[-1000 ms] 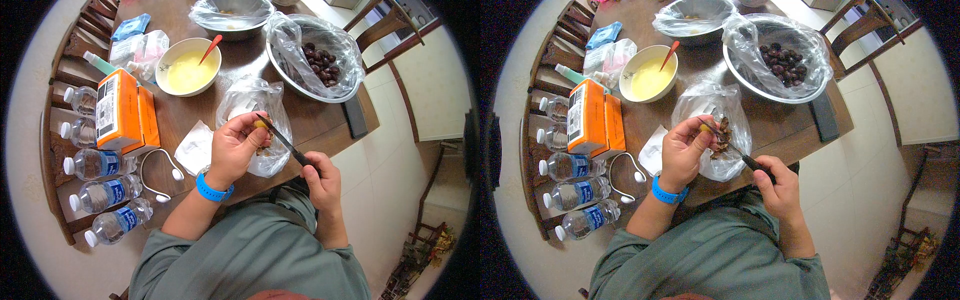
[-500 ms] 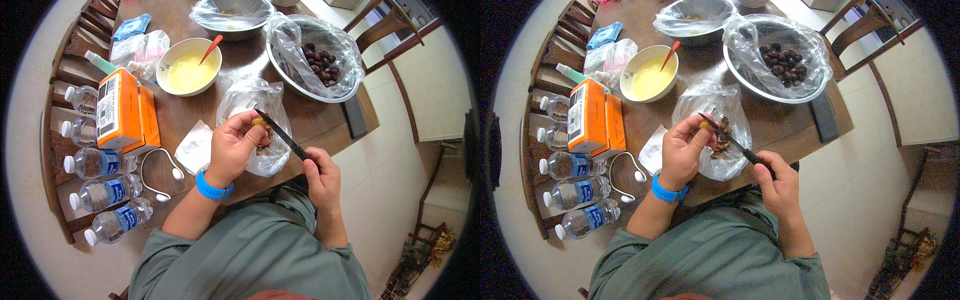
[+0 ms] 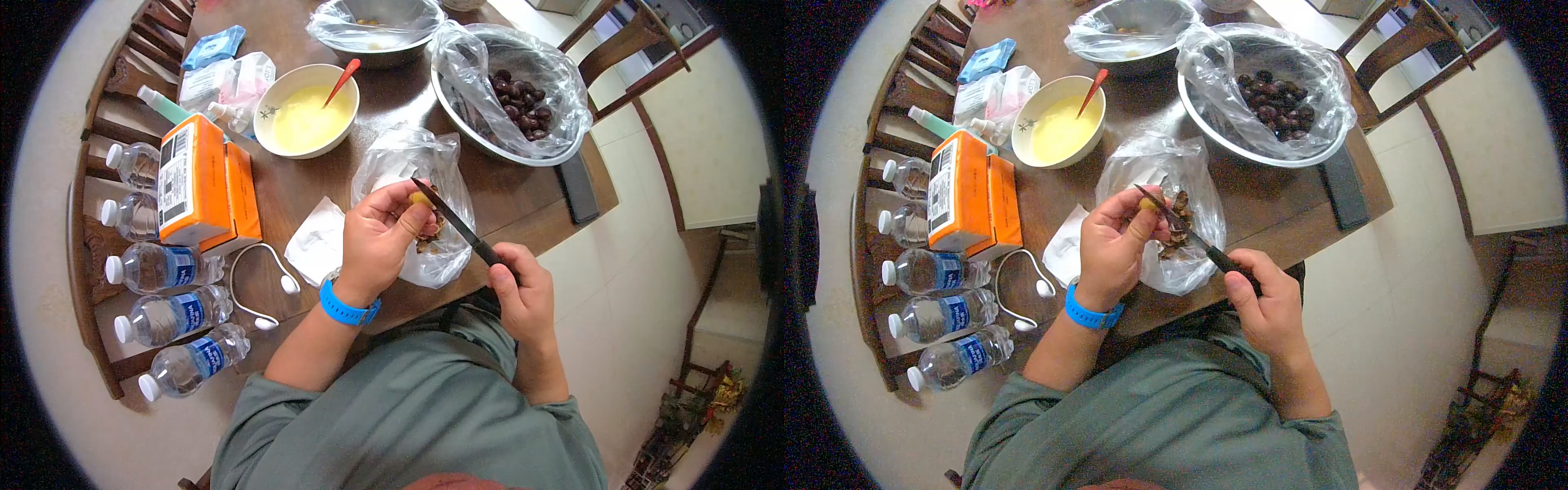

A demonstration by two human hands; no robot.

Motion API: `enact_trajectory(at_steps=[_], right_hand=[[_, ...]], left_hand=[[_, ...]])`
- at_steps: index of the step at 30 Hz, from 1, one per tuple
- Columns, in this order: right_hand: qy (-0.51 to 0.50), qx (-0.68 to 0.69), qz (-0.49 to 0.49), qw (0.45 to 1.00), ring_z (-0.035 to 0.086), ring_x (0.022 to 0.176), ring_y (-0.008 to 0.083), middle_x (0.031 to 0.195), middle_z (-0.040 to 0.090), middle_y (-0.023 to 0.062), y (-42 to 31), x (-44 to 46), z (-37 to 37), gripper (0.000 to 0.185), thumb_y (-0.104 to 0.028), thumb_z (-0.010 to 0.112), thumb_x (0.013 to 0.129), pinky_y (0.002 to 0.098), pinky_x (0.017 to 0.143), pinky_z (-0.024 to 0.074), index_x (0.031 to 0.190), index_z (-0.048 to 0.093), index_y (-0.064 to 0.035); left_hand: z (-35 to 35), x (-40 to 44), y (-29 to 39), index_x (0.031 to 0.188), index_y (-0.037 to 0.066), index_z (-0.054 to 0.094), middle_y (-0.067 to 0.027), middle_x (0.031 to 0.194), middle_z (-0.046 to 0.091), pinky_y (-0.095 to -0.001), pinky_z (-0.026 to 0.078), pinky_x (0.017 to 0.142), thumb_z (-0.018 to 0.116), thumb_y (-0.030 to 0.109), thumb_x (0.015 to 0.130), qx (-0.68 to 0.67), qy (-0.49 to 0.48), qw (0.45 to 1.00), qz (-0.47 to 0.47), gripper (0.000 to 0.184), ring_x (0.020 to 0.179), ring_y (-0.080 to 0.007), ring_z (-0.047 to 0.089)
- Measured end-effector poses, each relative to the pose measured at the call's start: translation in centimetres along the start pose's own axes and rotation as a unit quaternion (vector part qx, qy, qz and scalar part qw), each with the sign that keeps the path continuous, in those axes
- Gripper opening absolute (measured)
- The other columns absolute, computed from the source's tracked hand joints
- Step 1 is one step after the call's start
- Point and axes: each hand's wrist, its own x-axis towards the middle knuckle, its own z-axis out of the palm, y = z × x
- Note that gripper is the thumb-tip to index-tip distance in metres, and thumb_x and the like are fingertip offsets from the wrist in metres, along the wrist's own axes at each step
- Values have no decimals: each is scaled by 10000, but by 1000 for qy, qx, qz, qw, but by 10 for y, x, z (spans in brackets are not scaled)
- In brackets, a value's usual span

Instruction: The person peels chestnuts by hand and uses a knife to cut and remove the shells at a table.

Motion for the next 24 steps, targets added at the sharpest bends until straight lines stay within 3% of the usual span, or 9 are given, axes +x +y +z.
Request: enact_trajectory(at_steps=[2,5,11,16,19,24], right_hand=[[2,-10,2,1000,555,657,104,759,606,45,2,0,-1,234,-202,610,930,246,607,452,1055,602,-4],[10,-13,-14,1000,569,682,121,774,618,59,3,0,-1,232,-193,609,927,259,634,466,1054,600,1],[80,-40,36,995,565,724,115,816,629,68,8,7,-4,217,-169,608,919,257,660,464,1049,602,5],[14,40,-14,999,524,706,84,824,602,29,7,0,1,225,-185,597,935,232,644,444,1056,601,4],[-10,31,26,999,521,718,82,829,602,23,1,-1,2,228,-191,594,939,227,651,440,1056,602,5],[29,30,46,998,523,731,80,837,607,27,-1,2,-1,245,-206,595,942,224,666,439,1057,600,10]], left_hand=[[1,0,-1,1194,-49,561,-75,918,664,-243,534,743,619,83,926,-12,5,1000,1,304,785,-108,633],[0,-2,-1,1187,-28,575,-111,1049,657,-262,532,753,616,135,934,4,-2,1000,3,304,820,-127,618],[1,-6,3,1183,-32,577,-122,1054,656,-265,534,750,628,136,926,20,-15,1000,9,311,830,-130,620],[-1,-2,-3,1186,-29,579,-124,1060,657,-258,537,738,633,151,923,1,-2,1000,-2,323,811,-128,626],[-2,-2,-1,1185,-27,580,-126,1066,655,-256,538,739,634,159,923,6,-7,1000,-1,326,824,-128,625],[1,-3,1,1192,-30,573,-111,1047,651,-256,543,749,620,134,930,-8,-20,1000,15,313,826,-121,624]])
